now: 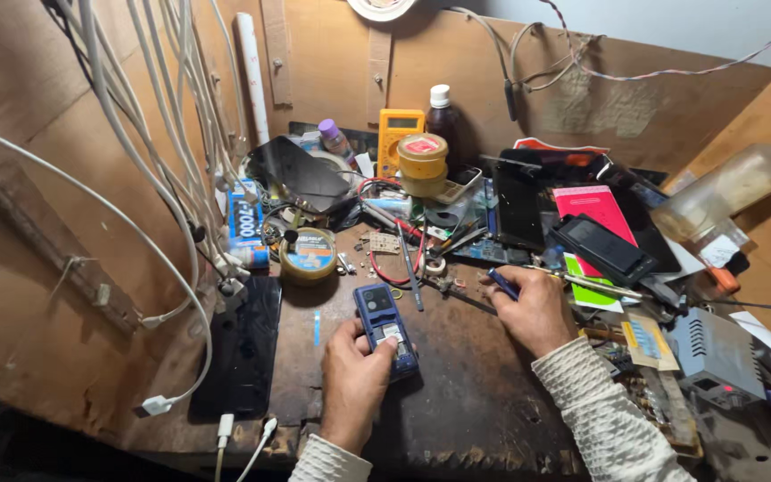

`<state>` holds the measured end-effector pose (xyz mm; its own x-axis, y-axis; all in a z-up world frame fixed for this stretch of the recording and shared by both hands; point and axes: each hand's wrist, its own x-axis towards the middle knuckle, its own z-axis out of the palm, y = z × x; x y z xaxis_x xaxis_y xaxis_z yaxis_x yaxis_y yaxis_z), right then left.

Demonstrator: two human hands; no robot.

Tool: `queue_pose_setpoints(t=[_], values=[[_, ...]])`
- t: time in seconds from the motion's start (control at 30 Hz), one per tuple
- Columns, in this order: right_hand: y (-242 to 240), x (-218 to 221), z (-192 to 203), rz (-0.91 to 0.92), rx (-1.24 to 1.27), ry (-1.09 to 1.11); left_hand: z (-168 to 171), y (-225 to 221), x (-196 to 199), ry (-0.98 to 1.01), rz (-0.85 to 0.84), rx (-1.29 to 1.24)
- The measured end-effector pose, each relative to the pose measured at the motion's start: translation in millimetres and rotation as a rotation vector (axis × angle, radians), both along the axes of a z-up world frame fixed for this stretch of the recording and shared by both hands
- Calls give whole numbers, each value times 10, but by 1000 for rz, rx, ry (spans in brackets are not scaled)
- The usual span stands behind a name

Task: The person uses a screwdriver to remove screws from a mobile phone and detaches the internal components by hand.

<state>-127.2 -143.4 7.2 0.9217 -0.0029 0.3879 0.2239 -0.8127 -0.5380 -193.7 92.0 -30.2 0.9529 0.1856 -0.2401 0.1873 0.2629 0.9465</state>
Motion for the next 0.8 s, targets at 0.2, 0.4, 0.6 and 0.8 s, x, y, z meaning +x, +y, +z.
queue_pose_setpoints(t=[0.2, 0.4, 0.6, 0.8], values=[[227, 117, 21, -79, -87, 91, 94, -1, -31, 53, 18, 89], [151, 199, -52, 41, -32, 255, 84, 7, -34, 14, 9, 88], [82, 133, 101, -52, -59, 232, 55, 9, -12, 18, 5, 116], [386, 107, 51, -131, -245, 363, 90, 21, -45, 19, 3, 128]])
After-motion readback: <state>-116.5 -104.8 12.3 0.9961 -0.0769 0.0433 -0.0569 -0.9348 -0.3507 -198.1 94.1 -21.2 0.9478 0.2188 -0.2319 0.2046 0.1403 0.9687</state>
